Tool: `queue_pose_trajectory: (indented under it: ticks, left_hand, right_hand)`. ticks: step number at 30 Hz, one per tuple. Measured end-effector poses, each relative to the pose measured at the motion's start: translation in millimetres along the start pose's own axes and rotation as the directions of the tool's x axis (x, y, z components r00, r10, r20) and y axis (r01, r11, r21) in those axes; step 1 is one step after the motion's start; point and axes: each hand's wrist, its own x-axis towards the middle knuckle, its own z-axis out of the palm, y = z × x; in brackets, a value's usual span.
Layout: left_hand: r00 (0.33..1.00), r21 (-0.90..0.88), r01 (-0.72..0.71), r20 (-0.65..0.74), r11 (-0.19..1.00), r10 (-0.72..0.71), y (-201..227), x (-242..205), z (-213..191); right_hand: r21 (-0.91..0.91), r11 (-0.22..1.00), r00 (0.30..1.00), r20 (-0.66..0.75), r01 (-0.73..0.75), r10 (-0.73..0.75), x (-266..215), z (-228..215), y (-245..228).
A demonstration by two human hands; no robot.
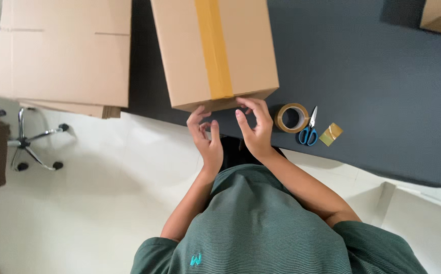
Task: The person unfolds and tapes the bottom of a cardboard box, then repeats the action for another box.
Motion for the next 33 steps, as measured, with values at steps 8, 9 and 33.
queue_pose_trajectory:
  ticks: [8,9,33]
  left_hand:
    - [0.999,-0.018,0.03,-0.029,0.999,-0.031,14,2,4]
    - [0.999,-0.025,0.037,-0.03,0.999,-0.038,13,3,4]
    - [1.0,-0.093,0.014,0.019,0.996,-0.012,31,2,13]
  right_hand:
    - [0.004,1.0,1.0,-0.007,0.02,-0.02,2,9,-8]
    - [0.012,1.0,1.0,-0.015,0.01,-0.01,3,10,-7]
    - [0.001,1.0,0.997,-0.068,0.029,-0.028,-1,9,-9]
